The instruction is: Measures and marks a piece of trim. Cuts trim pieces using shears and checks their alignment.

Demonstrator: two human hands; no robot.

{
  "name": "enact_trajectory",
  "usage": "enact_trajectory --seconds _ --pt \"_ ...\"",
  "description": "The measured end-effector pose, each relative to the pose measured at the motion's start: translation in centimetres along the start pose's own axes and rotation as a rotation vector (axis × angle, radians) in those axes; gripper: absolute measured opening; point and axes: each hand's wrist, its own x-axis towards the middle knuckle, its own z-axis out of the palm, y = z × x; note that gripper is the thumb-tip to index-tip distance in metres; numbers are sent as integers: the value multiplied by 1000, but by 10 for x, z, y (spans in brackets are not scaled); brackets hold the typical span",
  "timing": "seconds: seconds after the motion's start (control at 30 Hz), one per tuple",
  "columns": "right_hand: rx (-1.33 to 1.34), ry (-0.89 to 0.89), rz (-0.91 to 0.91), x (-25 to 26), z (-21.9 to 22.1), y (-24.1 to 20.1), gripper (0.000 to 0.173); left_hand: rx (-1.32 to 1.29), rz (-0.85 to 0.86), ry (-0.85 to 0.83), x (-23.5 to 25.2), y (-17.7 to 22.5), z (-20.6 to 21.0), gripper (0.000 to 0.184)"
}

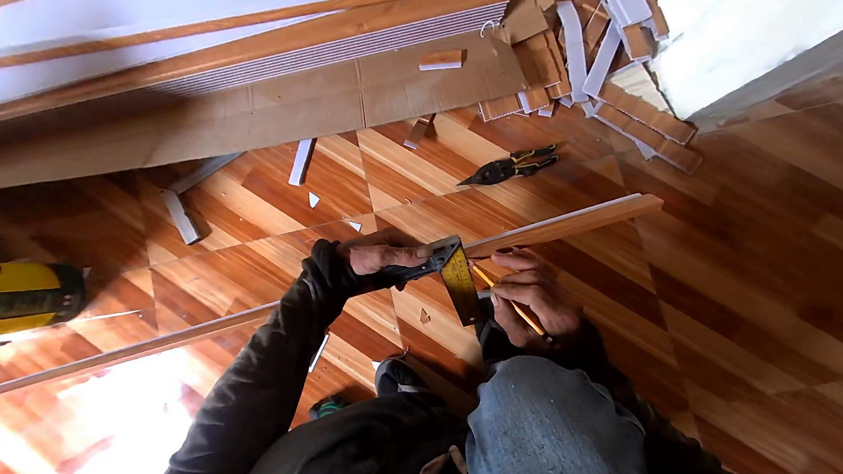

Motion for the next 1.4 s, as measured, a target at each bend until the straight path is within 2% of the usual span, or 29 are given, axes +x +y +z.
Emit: enact_trajectory --seconds 0.4,0.57,1.0,1.13,1.17,1.3,1.33,1.4 --pt "-19 -20 -3 -6 -1 2 10 -41 43 33 -4 0 0 42" --pt "-24 28 10 -3 -2 -2 5 -17 17 6 -3 2 -4 39" --pt "-64 -11 13 -2 0 0 11 -32 11 13 0 -1 -5 39" --pt "-95 -17 132 -5 -8 2 38 -64 3 3 -2 1 -7 38" --pt "-83 -21 183 -7 -6 4 40 -73 -4 -4 -2 2 -7 38" --pt "24 -315 512 -9 9 1 41 -147 -25 -53 2 0 -8 45" --pt "52 -365 533 -9 16 1 40 -188 -21 -75 3 -2 -7 50" --pt "78 -354 484 -10 30 2 35 -264 18 -134 5 -7 -7 55"
